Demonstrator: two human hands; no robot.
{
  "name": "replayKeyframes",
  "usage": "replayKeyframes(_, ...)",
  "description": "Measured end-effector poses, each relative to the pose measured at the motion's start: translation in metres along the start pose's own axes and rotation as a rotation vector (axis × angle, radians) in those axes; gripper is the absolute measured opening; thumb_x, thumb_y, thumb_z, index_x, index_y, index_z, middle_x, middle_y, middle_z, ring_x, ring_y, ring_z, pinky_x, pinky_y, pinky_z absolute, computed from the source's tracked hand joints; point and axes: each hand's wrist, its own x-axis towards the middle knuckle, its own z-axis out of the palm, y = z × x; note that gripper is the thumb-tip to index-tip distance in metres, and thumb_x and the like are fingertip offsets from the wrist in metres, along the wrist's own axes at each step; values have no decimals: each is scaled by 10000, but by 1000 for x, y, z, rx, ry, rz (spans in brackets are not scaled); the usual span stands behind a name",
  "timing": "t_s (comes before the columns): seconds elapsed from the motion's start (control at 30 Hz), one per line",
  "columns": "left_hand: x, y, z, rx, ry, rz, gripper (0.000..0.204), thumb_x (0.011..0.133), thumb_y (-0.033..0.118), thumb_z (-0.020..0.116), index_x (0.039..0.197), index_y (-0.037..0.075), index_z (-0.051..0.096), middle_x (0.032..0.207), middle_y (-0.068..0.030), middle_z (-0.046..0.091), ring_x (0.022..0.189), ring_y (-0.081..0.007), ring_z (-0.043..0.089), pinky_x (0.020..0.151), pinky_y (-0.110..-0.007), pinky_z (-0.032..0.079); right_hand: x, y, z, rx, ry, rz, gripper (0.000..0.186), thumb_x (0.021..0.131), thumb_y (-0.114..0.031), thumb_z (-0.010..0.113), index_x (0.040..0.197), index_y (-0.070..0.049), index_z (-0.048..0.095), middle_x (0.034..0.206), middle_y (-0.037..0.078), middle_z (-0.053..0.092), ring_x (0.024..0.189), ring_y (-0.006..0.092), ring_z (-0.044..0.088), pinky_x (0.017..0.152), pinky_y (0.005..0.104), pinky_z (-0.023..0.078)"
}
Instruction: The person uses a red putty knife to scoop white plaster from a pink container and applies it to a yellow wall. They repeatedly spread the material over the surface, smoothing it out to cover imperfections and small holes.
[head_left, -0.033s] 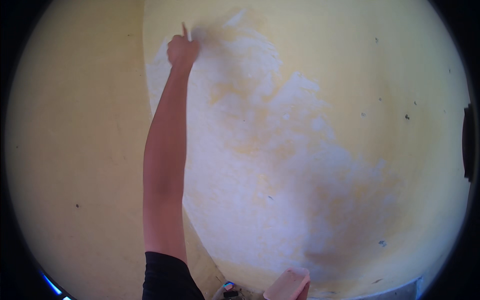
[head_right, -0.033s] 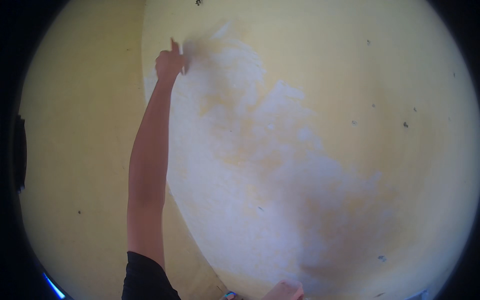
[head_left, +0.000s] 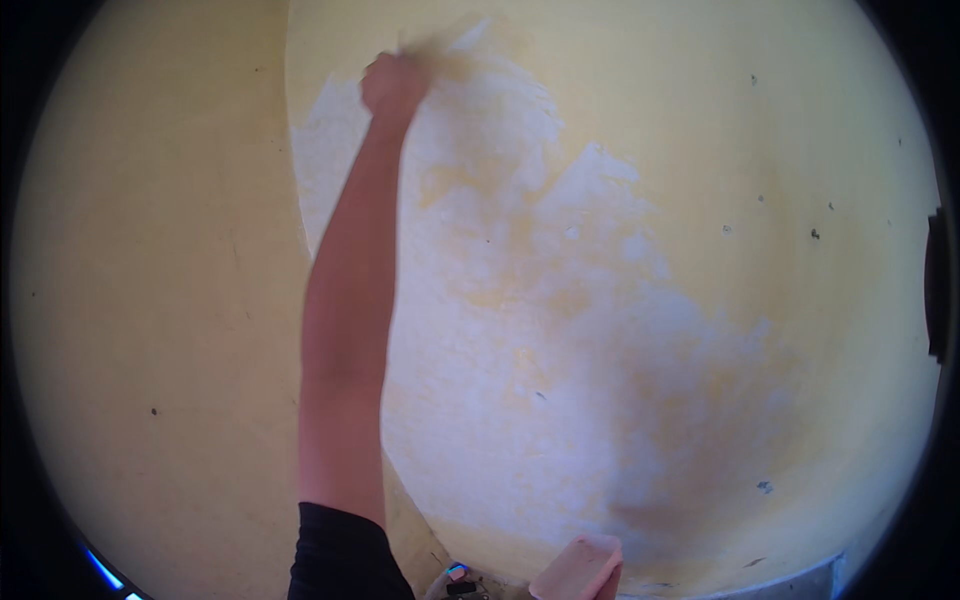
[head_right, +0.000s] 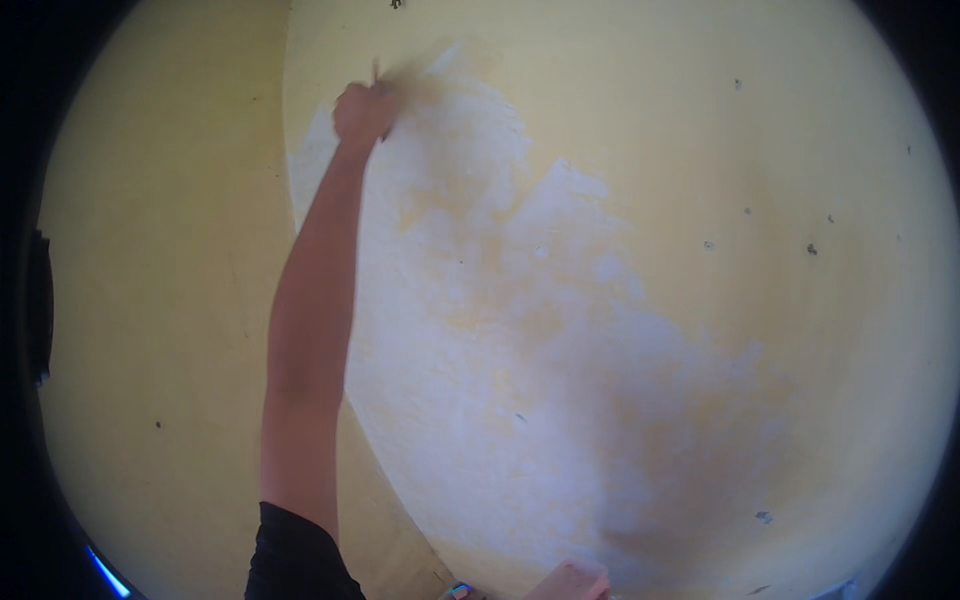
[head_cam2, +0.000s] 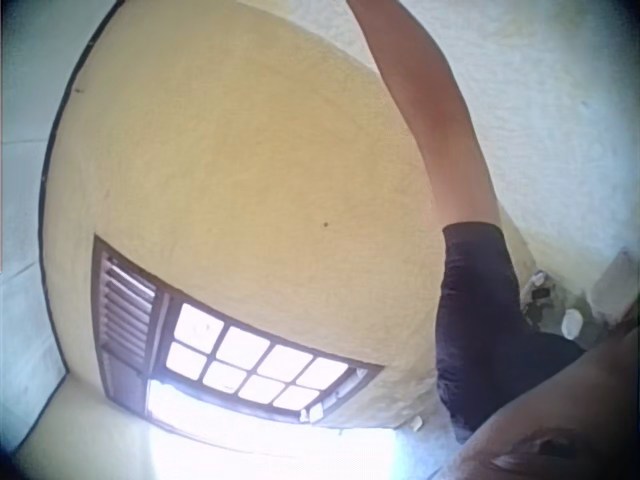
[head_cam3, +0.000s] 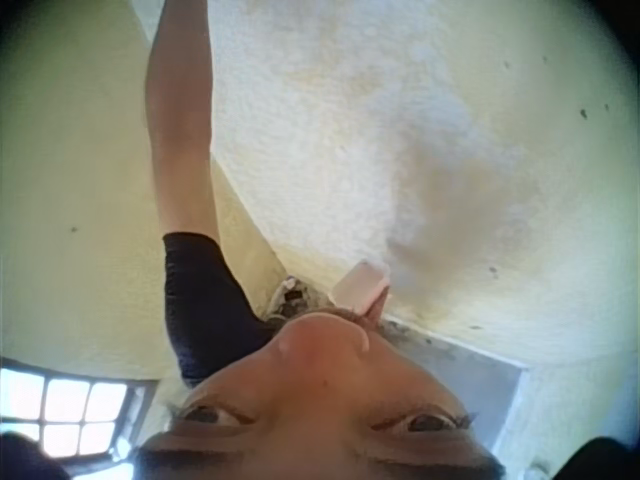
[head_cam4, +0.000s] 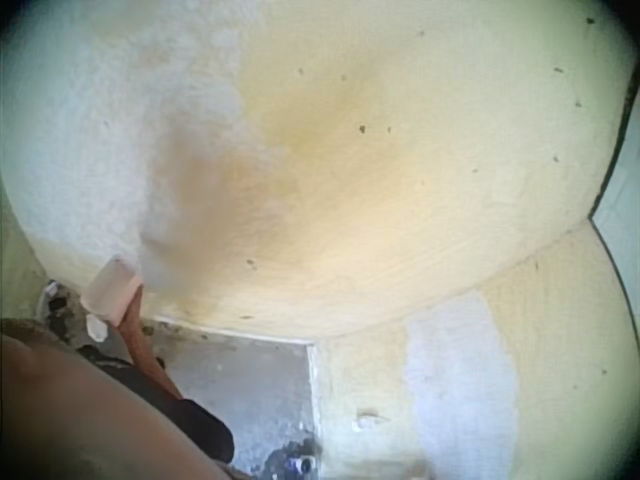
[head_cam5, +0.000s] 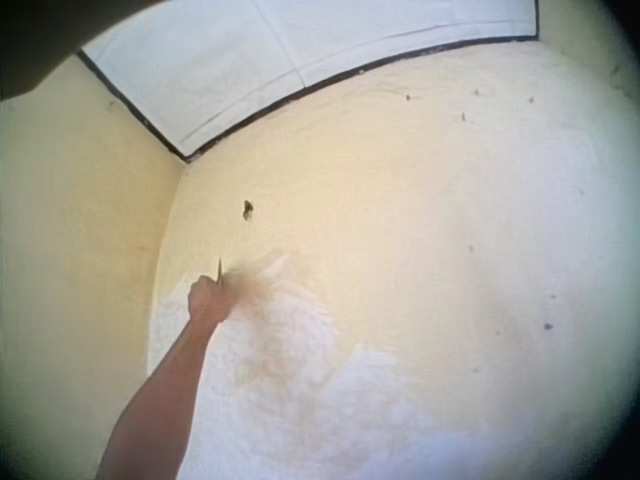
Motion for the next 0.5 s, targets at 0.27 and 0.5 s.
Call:
replayKeyframes(0.27, -149, 135, -19, -172, -321, 563, 299, 863, 134, 526, 1049, 138, 761, 751, -199, 682, 779, -408, 684, 727, -463, 571, 3, -8, -6, -14, 26, -8, 537, 1016, -595, 355, 1354, -196, 478, 1266, 7, 564, 1142, 197, 549, 948, 405, 458)
replayKeyframes(0.5, -123, 78, -4, -185, 21, 421, 454, 782, 32, 560, 1215, 110, 673, 822, -219, 696, 760, -405, 682, 706, -519, 550, 8, -11, -11, -27, 37, -17, 535, 1011, -604, 354, 1333, -197, 484, 1240, 6, 567, 1123, 198, 554, 933, 407, 463)
